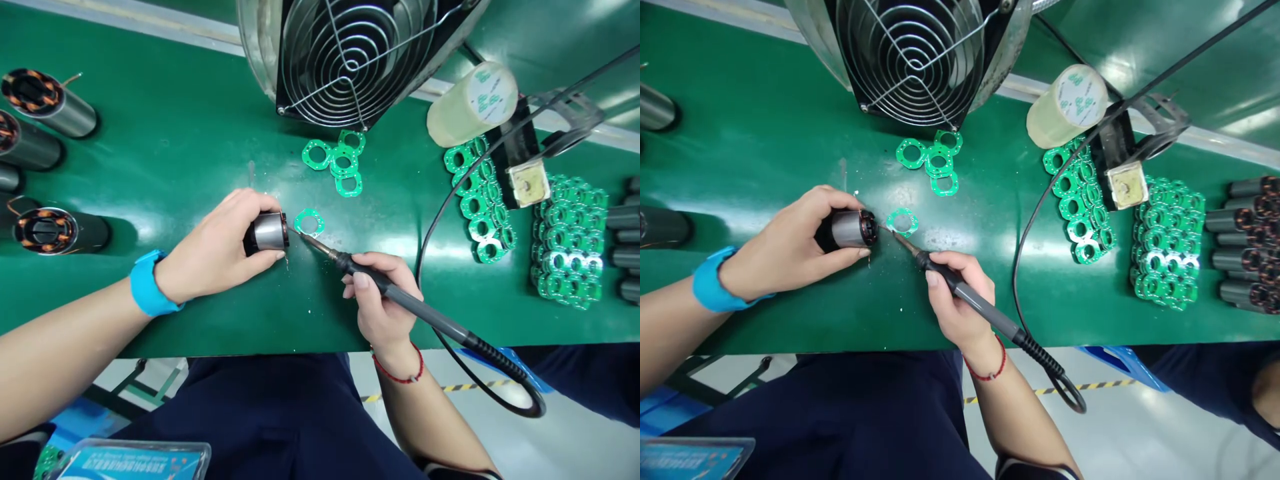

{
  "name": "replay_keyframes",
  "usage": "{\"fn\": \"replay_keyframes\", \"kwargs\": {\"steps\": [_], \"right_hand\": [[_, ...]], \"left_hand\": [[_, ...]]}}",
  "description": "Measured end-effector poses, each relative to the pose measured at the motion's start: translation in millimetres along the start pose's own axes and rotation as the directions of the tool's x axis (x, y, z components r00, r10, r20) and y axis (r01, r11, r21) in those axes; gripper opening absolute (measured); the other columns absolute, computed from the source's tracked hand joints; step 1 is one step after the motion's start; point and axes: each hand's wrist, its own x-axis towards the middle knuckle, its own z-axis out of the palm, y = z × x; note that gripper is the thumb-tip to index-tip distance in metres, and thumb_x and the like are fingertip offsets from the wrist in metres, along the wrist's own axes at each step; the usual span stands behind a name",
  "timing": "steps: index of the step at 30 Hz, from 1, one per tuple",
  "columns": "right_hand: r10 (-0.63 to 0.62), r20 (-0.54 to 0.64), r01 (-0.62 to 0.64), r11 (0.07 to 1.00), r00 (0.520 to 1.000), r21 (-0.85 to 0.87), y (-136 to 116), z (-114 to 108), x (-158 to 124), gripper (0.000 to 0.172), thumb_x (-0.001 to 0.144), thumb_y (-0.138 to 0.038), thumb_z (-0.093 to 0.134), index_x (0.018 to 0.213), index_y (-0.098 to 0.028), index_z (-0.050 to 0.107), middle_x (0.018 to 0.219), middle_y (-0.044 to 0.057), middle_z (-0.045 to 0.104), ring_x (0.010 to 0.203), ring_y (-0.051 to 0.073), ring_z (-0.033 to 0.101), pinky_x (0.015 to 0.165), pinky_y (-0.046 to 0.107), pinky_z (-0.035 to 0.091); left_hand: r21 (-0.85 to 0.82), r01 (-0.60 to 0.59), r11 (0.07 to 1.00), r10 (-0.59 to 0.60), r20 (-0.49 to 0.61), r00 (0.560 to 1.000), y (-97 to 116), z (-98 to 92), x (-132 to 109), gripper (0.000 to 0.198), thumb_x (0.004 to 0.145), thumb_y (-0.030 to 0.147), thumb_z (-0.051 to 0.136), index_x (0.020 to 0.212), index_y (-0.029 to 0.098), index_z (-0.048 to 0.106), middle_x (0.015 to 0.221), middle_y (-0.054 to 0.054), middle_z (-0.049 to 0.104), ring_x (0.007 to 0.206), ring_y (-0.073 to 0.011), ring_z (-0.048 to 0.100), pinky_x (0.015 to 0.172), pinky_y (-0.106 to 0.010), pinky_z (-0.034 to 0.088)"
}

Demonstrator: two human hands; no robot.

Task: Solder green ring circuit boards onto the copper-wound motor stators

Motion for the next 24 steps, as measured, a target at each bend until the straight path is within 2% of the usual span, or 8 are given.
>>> {"fn": "replay_keyframes", "kwargs": {"steps": [7, 12, 14, 17, 21, 24], "right_hand": [[-0.025, 0.015, 0.025, 1.0, 1.0, -0.014, -0.1, 2.1, 0.2, 0.014, 0.093, -0.033, 0.066, 0.106, -0.026, 0.067, 0.073, -0.004, 0.069, 0.051, 0.01, 0.061, 0.049, 0.025, 0.051], [-0.143, -0.01, 0.142, 0.988, 0.99, -0.061, -4.9, 1.3, 2.4, 0.019, 0.094, -0.032, 0.065, 0.113, -0.028, 0.067, 0.086, -0.001, 0.073, 0.063, 0.013, 0.069, 0.058, 0.028, 0.058], [-0.186, 0.046, 0.19, 0.977, 0.981, -0.097, -9.6, 1.2, 5.1, 0.031, 0.097, -0.03, 0.062, 0.128, -0.031, 0.062, 0.099, 0.001, 0.076, 0.073, 0.016, 0.074, 0.066, 0.031, 0.062], [-0.201, 0.223, 0.254, 0.937, 0.954, -0.24, -16.7, 4.8, 12.6, 0.041, 0.101, -0.025, 0.053, 0.141, -0.031, 0.051, 0.112, 0.003, 0.077, 0.09, 0.019, 0.076, 0.081, 0.035, 0.063], [-0.235, 0.414, 0.42, 0.791, 0.88, -0.445, -18.9, 15.2, 24.3, 0.033, 0.1, -0.024, 0.05, 0.132, -0.022, 0.058, 0.115, 0.009, 0.077, 0.119, 0.028, 0.066, 0.096, 0.044, 0.056], [-0.251, 0.403, 0.436, 0.763, 0.88, -0.477, -19.7, 19.9, 27.9, 0.031, 0.098, -0.025, 0.053, 0.127, -0.018, 0.061, 0.115, 0.012, 0.076, 0.118, 0.029, 0.065, 0.097, 0.045, 0.053]], "left_hand": [[0.026, -0.026, 0.999, 0.027, -0.013, 1.0, -1.0, -0.1, -0.2, 0.027, 0.084, 0.028, 0.063, 0.109, 0.017, 0.056, 0.102, -0.008, 0.067, 0.094, -0.0242, 0.061, 0.084, -0.039, 0.052], [0.018, -0.008, 1.0, 0.008, 0.023, 1.0, 0.6, -1.6, 1.3, 0.027, 0.084, 0.031, 0.06, 0.107, 0.017, 0.058, 0.101, -0.008, 0.066, 0.094, -0.0254, 0.061, 0.084, -0.041, 0.052], [0.024, -0.009, 1.0, 0.009, 0.031, 0.999, 0.7, -1.6, 1.5, 0.027, 0.084, 0.03, 0.059, 0.107, 0.016, 0.059, 0.101, -0.008, 0.066, 0.094, -0.0257, 0.06, 0.083, -0.04, 0.051], [0.043, -0.028, 0.999, 0.027, 0.036, 0.999, 0.8, -1.0, 1.4, 0.028, 0.085, 0.029, 0.058, 0.108, 0.014, 0.059, 0.099, -0.01, 0.065, 0.093, -0.0265, 0.059, 0.082, -0.041, 0.051], [0.056, -0.055, 0.997, 0.053, 0.034, 0.998, 1.0, 0.3, 1.8, 0.027, 0.086, 0.028, 0.057, 0.107, 0.012, 0.059, 0.099, -0.012, 0.065, 0.092, -0.0266, 0.058, 0.082, -0.041, 0.05], [0.056, -0.05, 0.997, 0.048, 0.03, 0.998, 1.5, 1.3, 2.2, 0.025, 0.086, 0.028, 0.057, 0.106, 0.013, 0.058, 0.098, -0.011, 0.065, 0.091, -0.0262, 0.058, 0.084, -0.041, 0.05]]}}
